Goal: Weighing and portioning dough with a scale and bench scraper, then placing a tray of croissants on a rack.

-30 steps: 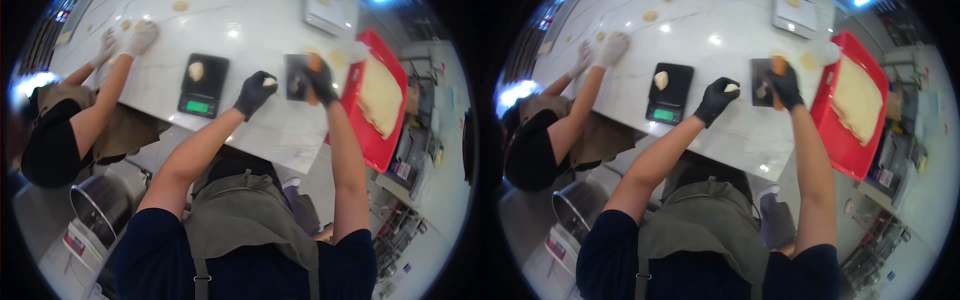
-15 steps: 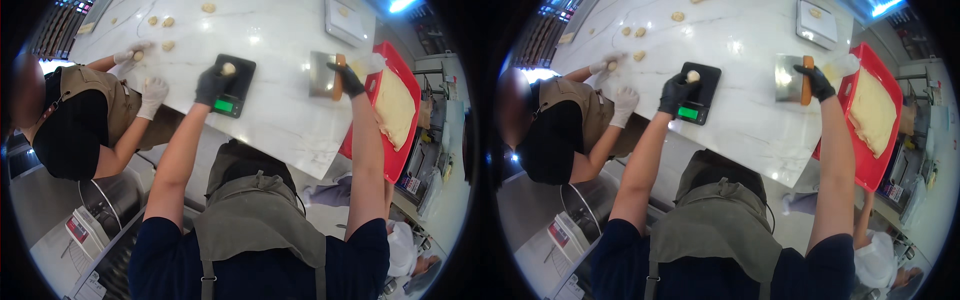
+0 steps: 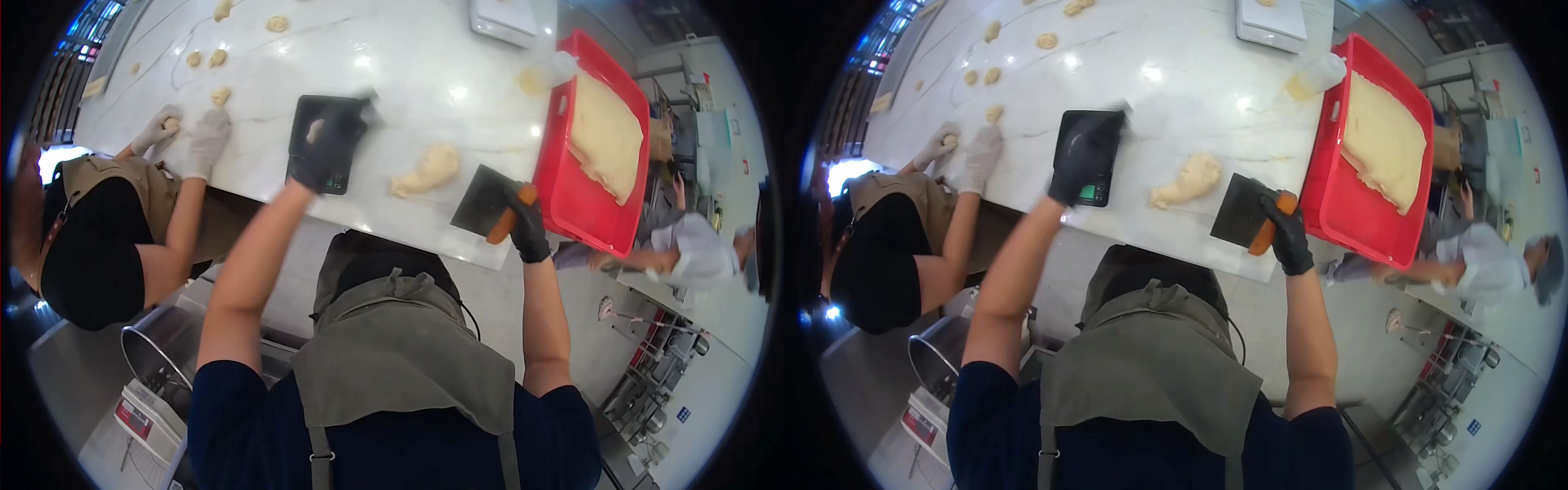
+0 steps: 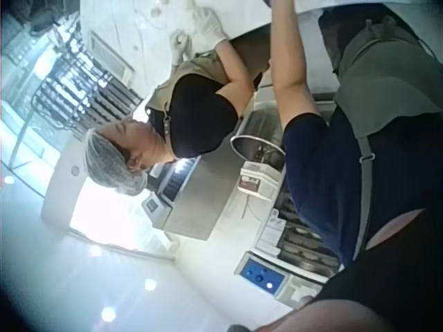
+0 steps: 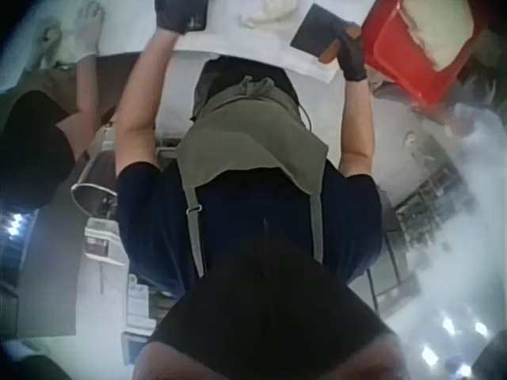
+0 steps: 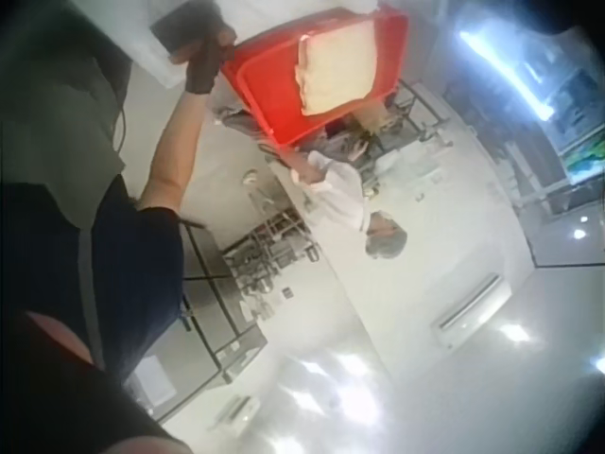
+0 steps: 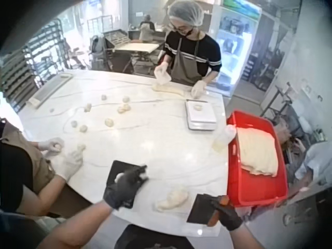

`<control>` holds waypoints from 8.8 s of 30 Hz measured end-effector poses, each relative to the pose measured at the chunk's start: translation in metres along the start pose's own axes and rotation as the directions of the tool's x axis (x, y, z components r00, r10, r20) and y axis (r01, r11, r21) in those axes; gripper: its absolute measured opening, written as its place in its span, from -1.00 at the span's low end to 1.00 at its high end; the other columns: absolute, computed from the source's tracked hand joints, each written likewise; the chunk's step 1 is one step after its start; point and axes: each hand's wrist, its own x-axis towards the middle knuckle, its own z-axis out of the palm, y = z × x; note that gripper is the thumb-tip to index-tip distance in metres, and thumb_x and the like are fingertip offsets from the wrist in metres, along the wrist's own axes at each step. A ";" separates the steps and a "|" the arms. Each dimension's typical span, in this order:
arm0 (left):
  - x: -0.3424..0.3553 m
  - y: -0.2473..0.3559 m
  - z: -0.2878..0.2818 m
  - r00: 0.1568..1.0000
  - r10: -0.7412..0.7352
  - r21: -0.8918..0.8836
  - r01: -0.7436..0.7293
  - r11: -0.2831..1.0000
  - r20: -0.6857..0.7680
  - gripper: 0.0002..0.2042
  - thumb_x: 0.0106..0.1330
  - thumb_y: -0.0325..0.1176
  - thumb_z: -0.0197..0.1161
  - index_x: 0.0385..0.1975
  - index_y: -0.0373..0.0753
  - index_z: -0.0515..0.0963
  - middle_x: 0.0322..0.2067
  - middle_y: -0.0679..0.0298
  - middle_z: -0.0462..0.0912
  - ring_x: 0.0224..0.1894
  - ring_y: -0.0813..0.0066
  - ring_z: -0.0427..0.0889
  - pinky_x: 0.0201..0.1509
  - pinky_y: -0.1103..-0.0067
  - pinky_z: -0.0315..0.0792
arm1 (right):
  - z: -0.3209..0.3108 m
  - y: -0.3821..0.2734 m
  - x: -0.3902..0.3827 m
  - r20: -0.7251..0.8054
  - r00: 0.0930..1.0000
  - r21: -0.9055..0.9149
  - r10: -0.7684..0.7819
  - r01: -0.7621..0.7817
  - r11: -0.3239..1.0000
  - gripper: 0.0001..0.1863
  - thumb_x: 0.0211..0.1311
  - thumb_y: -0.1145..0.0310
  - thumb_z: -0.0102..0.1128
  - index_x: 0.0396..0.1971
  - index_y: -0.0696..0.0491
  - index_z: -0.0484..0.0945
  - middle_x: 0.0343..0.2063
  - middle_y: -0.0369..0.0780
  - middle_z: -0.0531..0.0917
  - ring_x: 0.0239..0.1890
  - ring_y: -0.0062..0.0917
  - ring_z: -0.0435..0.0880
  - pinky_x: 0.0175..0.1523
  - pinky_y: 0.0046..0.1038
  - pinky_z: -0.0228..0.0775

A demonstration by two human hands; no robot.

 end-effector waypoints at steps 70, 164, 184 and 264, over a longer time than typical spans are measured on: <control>-0.030 0.018 -0.086 0.778 -0.578 -0.501 0.408 0.763 -0.247 -0.72 0.28 -0.36 0.30 -0.02 -0.19 0.69 -0.34 0.32 0.70 -0.41 0.63 0.49 -0.37 0.70 0.38 | -0.050 0.133 -0.036 -0.176 0.980 0.086 -0.096 0.113 0.990 -0.69 0.17 0.31 0.26 -0.14 0.15 0.56 -0.33 -0.27 0.56 -0.24 -0.49 0.52 -0.01 -0.48 0.33; -0.049 0.001 -0.029 0.597 -0.707 -0.189 0.698 0.691 -0.380 -0.60 0.23 -0.18 0.33 0.03 -0.21 0.67 -0.09 0.24 0.74 -0.07 0.38 0.66 0.08 0.55 0.48 | -0.065 0.116 -0.018 -0.089 0.992 0.062 -0.094 0.099 0.993 -0.60 0.21 0.46 0.28 0.05 0.21 0.52 -0.13 -0.14 0.66 -0.15 -0.39 0.62 0.05 -0.39 0.46; -0.146 0.077 0.147 0.808 -0.471 0.104 0.535 0.839 -0.353 -0.73 0.14 -0.37 0.39 -0.14 -0.24 0.73 -0.30 0.13 0.78 -0.40 0.22 0.69 -0.25 0.43 0.52 | 0.098 0.018 -0.038 0.512 0.761 -0.669 -0.397 0.644 0.372 -0.73 0.21 0.22 0.23 -0.20 0.07 0.51 -0.54 -0.09 0.67 -0.56 -0.06 0.63 -0.42 -0.15 0.43; -0.886 -0.059 -0.053 -0.270 -0.910 -0.507 0.858 -0.080 -0.314 -0.49 0.23 0.11 0.11 -0.07 -0.16 0.70 -0.08 0.10 0.74 -0.07 0.03 0.70 0.00 0.31 0.53 | 0.474 0.414 -0.143 0.424 0.369 -0.810 0.828 0.564 0.164 -0.49 0.22 -0.09 0.25 -0.16 0.10 0.70 -0.34 -0.16 0.70 -0.36 -0.38 0.63 -0.26 -0.35 0.47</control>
